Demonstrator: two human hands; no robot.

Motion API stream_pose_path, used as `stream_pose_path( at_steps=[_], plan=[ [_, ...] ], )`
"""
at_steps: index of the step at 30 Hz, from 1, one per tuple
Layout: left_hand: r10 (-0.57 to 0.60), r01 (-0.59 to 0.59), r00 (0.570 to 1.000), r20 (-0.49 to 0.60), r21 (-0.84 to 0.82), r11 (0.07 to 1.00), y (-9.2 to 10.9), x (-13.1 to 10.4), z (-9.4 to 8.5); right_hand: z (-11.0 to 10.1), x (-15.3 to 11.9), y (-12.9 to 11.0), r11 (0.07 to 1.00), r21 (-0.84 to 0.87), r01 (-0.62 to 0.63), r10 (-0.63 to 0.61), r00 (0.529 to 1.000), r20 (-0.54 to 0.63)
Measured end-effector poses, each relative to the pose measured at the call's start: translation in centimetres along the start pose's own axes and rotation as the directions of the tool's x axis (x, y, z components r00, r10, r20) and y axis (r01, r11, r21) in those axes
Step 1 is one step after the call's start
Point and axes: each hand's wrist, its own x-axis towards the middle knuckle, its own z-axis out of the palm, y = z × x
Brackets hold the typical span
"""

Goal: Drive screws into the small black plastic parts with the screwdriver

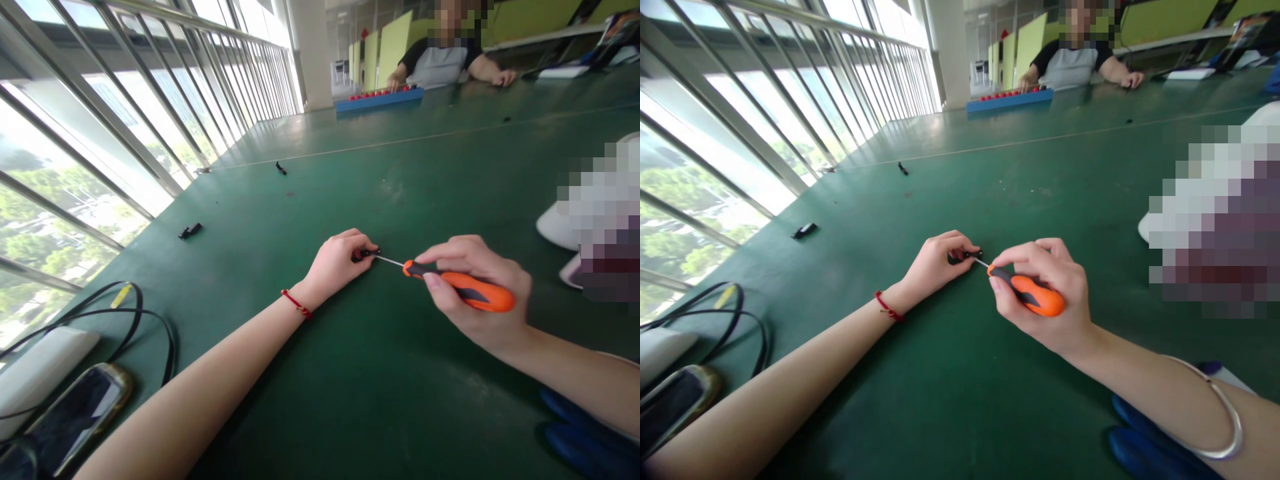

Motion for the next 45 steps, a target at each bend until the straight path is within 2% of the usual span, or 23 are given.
stream_pose_path(
  at_steps=[5,7,9,11,13,15,17,21,23,25,30,32,36,38,42,45],
  plan=[
    [0.0,0.0,1.0,-0.004,0.003,1.0,-0.07,0.02,0.03,0.27,-0.19,0.1,0.991,0.132,-0.016,0.033,0.991,-0.127],
    [0.0,0.0,1.0,-0.001,0.002,1.0,-0.06,0.0,0.02,0.25,-0.18,0.2,0.989,0.144,-0.023,0.036,0.996,-0.087],
    [0.0,0.0,1.0,0.0,0.002,1.0,-0.02,-0.02,0.0,0.12,-0.16,0.16,0.996,0.084,-0.035,0.036,0.999,-0.003],
    [-0.001,0.001,1.0,-0.001,0.002,1.0,0.02,-0.03,-0.02,0.04,-0.17,0.03,0.999,0.02,-0.041,0.04,0.999,0.028],
    [-0.005,0.005,1.0,-0.003,0.002,1.0,0.04,-0.03,-0.03,0.14,-0.22,-0.02,0.999,0.024,-0.049,0.049,0.999,-0.02],
    [-0.006,0.006,1.0,-0.002,0.007,1.0,0.03,-0.02,-0.03,0.34,-0.24,0.07,0.995,0.091,-0.03,0.039,0.994,-0.106],
    [-0.006,0.006,1.0,-0.001,0.014,1.0,0.02,-0.02,-0.01,0.45,-0.21,0.24,0.989,0.151,-0.006,0.027,0.99,-0.136],
    [-0.003,0.003,1.0,-0.002,0.009,1.0,0.01,-0.05,0.0,0.12,-0.17,0.18,0.999,0.034,-0.009,0.008,1.0,0.017],
    [-0.004,0.004,1.0,-0.002,0.007,1.0,0.01,-0.06,0.0,-0.04,-0.21,-0.03,1.0,0.006,-0.005,0.005,0.999,0.039],
    [-0.006,0.006,1.0,-0.002,0.009,1.0,0.0,-0.06,-0.02,0.03,-0.25,-0.14,0.999,0.038,-0.019,0.017,0.999,0.03],
    [-0.01,0.01,1.0,0.002,0.019,1.0,0.07,-0.04,-0.06,0.53,-0.14,0.2,0.983,0.183,0.004,0.017,0.993,-0.116],
    [-0.012,0.012,1.0,0.003,0.019,1.0,0.14,-0.02,-0.09,0.47,-0.05,0.25,0.982,0.189,-0.014,0.029,0.997,-0.078],
    [-0.014,0.014,1.0,0.0,0.018,1.0,0.2,0.02,-0.13,0.11,-0.06,0.0,1.0,0.017,-0.016,0.016,0.999,0.033],
    [-0.011,0.011,1.0,-0.004,0.018,1.0,0.17,0.02,-0.12,0.14,-0.12,-0.08,1.0,0.002,-0.014,0.014,1.0,0.011],
    [-0.006,0.006,1.0,-0.004,0.015,1.0,0.06,0.0,-0.05,0.4,-0.06,0.06,0.993,0.115,-0.004,0.018,0.992,-0.122],
    [-0.005,0.005,1.0,0.002,0.012,1.0,0.01,-0.02,-0.03,0.29,0.06,0.09,0.996,0.086,0.006,-0.004,1.0,-0.021]
  ],
)
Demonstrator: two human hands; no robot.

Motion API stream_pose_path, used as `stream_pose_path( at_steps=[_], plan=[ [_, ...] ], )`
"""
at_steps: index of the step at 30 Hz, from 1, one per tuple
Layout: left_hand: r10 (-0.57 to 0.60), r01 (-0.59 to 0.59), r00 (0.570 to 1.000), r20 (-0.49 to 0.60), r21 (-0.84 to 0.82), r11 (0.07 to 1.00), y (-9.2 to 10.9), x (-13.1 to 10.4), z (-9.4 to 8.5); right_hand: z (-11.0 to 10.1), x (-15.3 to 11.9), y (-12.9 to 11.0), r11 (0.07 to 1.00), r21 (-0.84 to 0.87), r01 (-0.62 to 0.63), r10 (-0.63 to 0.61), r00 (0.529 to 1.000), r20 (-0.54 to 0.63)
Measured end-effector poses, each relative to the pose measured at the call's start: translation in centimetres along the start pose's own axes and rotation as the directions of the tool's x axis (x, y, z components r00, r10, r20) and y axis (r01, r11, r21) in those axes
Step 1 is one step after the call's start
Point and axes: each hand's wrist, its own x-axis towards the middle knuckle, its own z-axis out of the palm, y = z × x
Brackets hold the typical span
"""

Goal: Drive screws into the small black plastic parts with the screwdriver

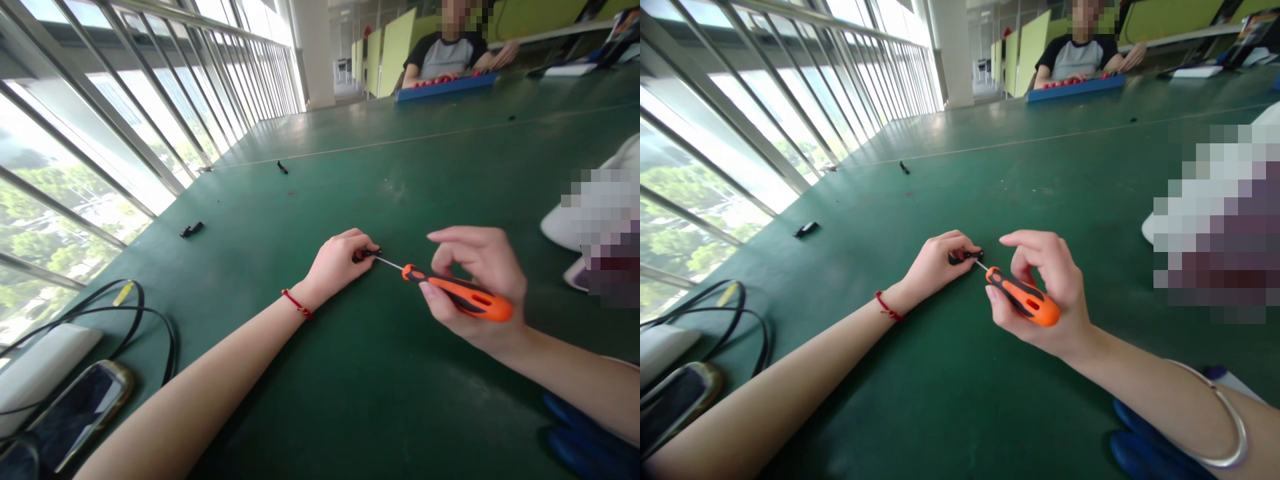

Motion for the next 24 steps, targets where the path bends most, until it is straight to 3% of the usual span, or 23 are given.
stream_pose_path(
  at_steps=[3,8,14,19,24],
  plan=[
    [0.0,0.0,1.0,-0.001,0.008,1.0,0.0,0.0,-0.01,-0.14,-0.08,-0.11,0.997,-0.079,0.005,0.0,0.998,0.067],
    [0.001,-0.001,1.0,0.0,0.014,1.0,0.02,-0.02,0.0,0.07,-0.27,0.02,0.999,0.012,-0.032,0.033,0.995,-0.099],
    [-0.008,0.008,1.0,0.001,0.008,1.0,0.08,-0.01,0.0,-0.08,-0.09,-0.16,0.996,-0.09,-0.009,0.014,0.999,0.053],
    [-0.003,0.003,1.0,0.002,0.021,1.0,0.08,-0.01,-0.04,0.11,-0.16,-0.03,1.0,0.02,-0.014,0.016,0.994,-0.105],
    [0.0,0.0,1.0,0.0,0.021,1.0,0.07,-0.02,-0.03,-0.07,-0.09,0.07,0.997,-0.06,-0.045,0.047,0.998,0.035]
  ],
)
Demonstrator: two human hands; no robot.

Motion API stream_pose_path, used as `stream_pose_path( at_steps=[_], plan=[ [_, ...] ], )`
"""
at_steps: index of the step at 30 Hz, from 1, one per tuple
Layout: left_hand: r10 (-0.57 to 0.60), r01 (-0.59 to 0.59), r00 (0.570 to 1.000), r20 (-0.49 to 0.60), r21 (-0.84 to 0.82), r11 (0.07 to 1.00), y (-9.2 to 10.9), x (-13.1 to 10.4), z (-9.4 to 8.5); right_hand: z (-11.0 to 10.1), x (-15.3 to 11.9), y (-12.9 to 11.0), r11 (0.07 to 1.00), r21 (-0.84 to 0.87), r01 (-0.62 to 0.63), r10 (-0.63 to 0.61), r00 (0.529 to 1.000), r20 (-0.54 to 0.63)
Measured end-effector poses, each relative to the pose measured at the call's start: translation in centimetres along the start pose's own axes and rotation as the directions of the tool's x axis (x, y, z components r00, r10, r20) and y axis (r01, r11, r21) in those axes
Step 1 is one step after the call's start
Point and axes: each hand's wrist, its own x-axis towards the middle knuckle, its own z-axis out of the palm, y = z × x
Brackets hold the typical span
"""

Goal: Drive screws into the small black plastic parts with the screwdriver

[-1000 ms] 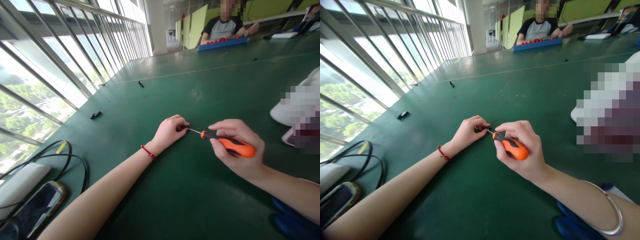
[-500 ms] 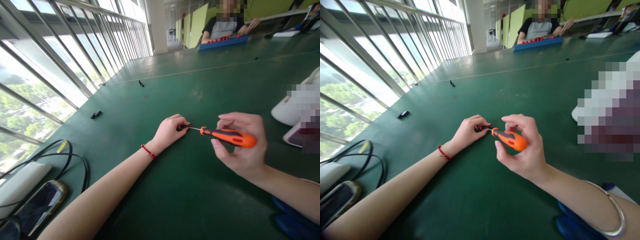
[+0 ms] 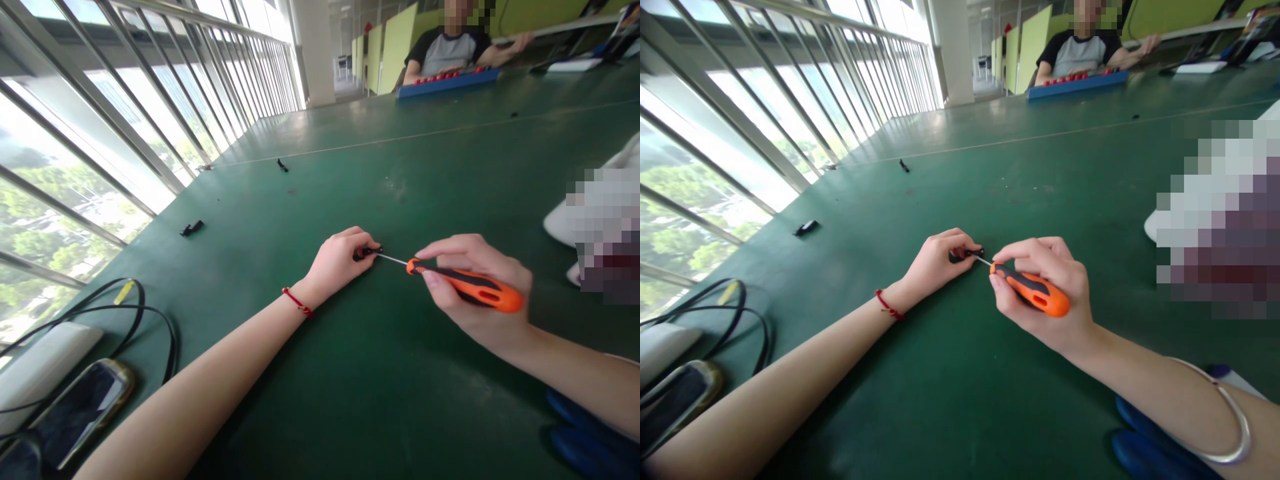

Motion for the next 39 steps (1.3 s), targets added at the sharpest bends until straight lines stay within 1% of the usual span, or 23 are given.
stream_pose_path(
  at_steps=[2,5,6,7,10,11,12,14,16,17,19,21,23,27,28,29,32,33,34,35,37,39],
  plan=[
    [0.001,-0.001,1.0,0.0,0.0,1.0,0.0,0.01,0.0,-0.01,-0.05,-0.07,0.999,-0.032,-0.019,0.019,1.0,-0.021],
    [0.0,0.0,1.0,0.0,0.002,1.0,0.02,0.01,-0.01,0.09,-0.11,-0.13,0.999,0.037,-0.033,0.037,0.992,-0.12],
    [-0.002,0.002,1.0,0.0,0.001,1.0,0.03,0.01,-0.01,0.1,-0.1,-0.15,0.998,0.064,-0.023,0.031,0.991,-0.133],
    [-0.003,0.003,1.0,0.0,-0.001,1.0,0.04,0.01,-0.01,0.09,-0.08,-0.17,0.997,0.078,-0.012,0.021,0.993,-0.119],
    [-0.005,0.005,1.0,0.004,-0.013,1.0,0.06,0.02,-0.01,-0.02,-0.01,-0.26,0.999,0.034,0.023,-0.023,1.0,-0.008],
    [-0.006,0.006,1.0,0.004,-0.016,1.0,0.06,0.02,-0.01,-0.04,-0.01,-0.29,0.999,0.008,0.032,-0.032,0.999,0.015],
    [-0.006,0.006,1.0,0.003,-0.017,1.0,0.06,0.02,-0.01,-0.02,-0.02,-0.3,0.999,-0.012,0.035,-0.035,0.999,0.011],
    [-0.007,0.007,1.0,0.002,-0.015,1.0,0.07,0.01,-0.02,0.07,-0.08,-0.27,1.0,-0.01,0.026,-0.027,0.998,-0.057],
    [-0.008,0.008,1.0,0.0,-0.009,1.0,0.08,-0.01,-0.03,0.15,-0.12,-0.18,0.999,0.034,0.02,-0.015,0.991,-0.131],
    [-0.008,0.008,1.0,0.001,-0.008,1.0,0.08,-0.02,-0.03,0.16,-0.14,-0.14,0.998,0.061,0.016,-0.008,0.99,-0.143],
    [-0.007,0.007,1.0,0.002,-0.011,1.0,0.1,-0.03,-0.03,0.09,-0.13,-0.12,0.998,0.065,0.004,0.003,0.995,-0.097],
    [-0.007,0.007,1.0,0.001,-0.018,1.0,0.12,-0.04,-0.02,-0.01,-0.11,-0.19,1.0,0.008,0.002,-0.002,1.0,-0.03],
    [-0.006,0.006,1.0,-0.001,-0.019,1.0,0.14,-0.05,-0.01,-0.02,-0.08,-0.28,0.999,-0.032,0.01,-0.011,1.0,-0.012],
    [-0.006,0.006,1.0,0.001,-0.007,1.0,0.12,-0.05,0.03,0.19,-0.03,-0.25,0.999,0.039,0.018,-0.012,0.99,-0.143],
    [-0.004,0.004,1.0,0.002,-0.007,1.0,0.1,-0.05,0.03,0.21,-0.02,-0.23,0.998,0.055,0.019,-0.01,0.988,-0.154],
    [-0.002,0.002,1.0,0.001,-0.009,1.0,0.08,-0.04,0.04,0.2,-0.01,-0.23,0.998,0.057,0.019,-0.011,0.991,-0.137],
    [0.002,-0.002,1.0,0.001,-0.017,1.0,0.01,-0.02,0.02,0.02,-0.06,-0.32,1.0,0.0,0.015,-0.015,1.0,-0.008],
    [0.002,-0.002,1.0,0.001,-0.017,1.0,0.0,-0.01,0.01,-0.02,-0.1,-0.35,1.0,-0.02,0.013,-0.012,1.0,0.01],
    [0.0,0.0,1.0,0.001,-0.015,1.0,-0.01,-0.01,0.0,-0.03,-0.14,-0.36,1.0,-0.029,0.008,-0.008,1.0,0.005],
    [-0.001,0.001,1.0,0.002,-0.013,1.0,-0.01,0.0,-0.02,0.0,-0.17,-0.34,1.0,-0.023,0.005,-0.005,1.0,-0.025],
    [-0.001,0.001,1.0,0.003,-0.007,1.0,0.0,0.0,-0.03,0.1,-0.18,-0.23,1.0,0.019,0.009,-0.006,0.994,-0.109],
    [-0.001,0.001,1.0,0.004,-0.008,1.0,0.01,-0.02,-0.03,0.15,-0.11,-0.14,0.997,0.072,0.016,-0.006,0.989,-0.145]
  ],
)
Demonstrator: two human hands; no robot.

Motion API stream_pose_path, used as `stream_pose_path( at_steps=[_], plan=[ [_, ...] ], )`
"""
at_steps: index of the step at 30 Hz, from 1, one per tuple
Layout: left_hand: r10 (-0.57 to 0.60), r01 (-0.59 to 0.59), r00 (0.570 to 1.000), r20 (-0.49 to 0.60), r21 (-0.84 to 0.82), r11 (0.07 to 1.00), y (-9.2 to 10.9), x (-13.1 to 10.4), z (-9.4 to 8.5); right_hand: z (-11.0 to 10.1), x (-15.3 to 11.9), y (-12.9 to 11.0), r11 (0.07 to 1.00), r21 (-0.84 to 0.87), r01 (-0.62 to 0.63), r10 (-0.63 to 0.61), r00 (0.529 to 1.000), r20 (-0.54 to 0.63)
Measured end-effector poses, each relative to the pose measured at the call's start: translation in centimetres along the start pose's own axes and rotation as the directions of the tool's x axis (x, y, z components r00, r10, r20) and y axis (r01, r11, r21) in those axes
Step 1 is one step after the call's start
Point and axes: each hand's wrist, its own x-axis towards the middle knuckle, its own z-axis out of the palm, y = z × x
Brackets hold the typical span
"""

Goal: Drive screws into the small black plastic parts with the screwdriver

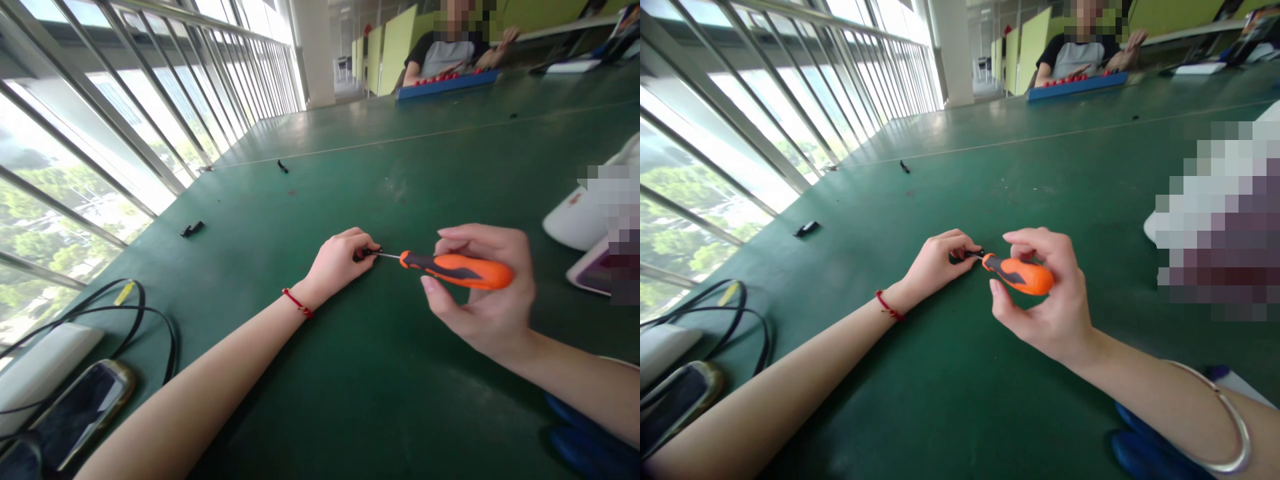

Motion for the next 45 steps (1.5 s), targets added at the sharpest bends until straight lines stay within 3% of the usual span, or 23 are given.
stream_pose_path(
  at_steps=[5,11,16,22,27,32,35,38,43,45],
  plan=[
    [0.002,-0.002,1.0,-0.004,-0.012,1.0,-0.02,-0.01,0.02,-0.18,0.12,-0.23,0.997,-0.075,0.018,-0.006,0.988,0.153],
    [-0.001,0.001,1.0,-0.003,-0.001,1.0,0.02,0.0,-0.01,0.06,0.03,-0.09,1.0,0.0,0.014,-0.014,1.0,-0.014],
    [0.0,0.0,1.0,-0.004,-0.009,1.0,0.05,-0.05,0.06,-0.17,0.26,-0.33,0.994,-0.094,0.058,-0.042,0.986,0.162],
    [0.002,-0.002,1.0,-0.005,0.005,1.0,0.0,0.04,0.07,0.01,-0.01,-0.1,1.0,-0.022,0.005,-0.005,1.0,0.004],
    [0.003,-0.003,1.0,-0.005,-0.006,1.0,0.02,0.02,0.03,-0.12,0.03,-0.22,0.996,-0.078,0.03,-0.018,0.988,0.156],
    [-0.002,0.002,1.0,-0.009,-0.002,1.0,0.03,0.03,0.09,-0.02,-0.05,-0.14,0.999,-0.028,0.014,-0.014,1.0,0.022],
    [-0.004,0.004,1.0,-0.008,-0.007,1.0,0.02,0.03,0.12,-0.15,0.01,-0.03,1.0,-0.004,0.015,-0.014,0.997,0.082],
    [0.0,0.0,1.0,-0.009,-0.013,1.0,-0.01,0.02,0.11,-0.31,0.02,-0.13,0.995,-0.094,0.022,-0.007,0.988,0.157],
    [0.0,0.0,1.0,-0.002,-0.002,1.0,-0.03,0.01,0.07,-0.05,-0.05,-0.08,0.999,-0.039,-0.005,0.005,1.0,0.013],
    [-0.003,0.003,1.0,-0.002,-0.005,1.0,-0.01,0.02,0.06,-0.03,0.05,-0.09,1.0,-0.014,0.002,-0.002,0.999,0.034]
  ],
)
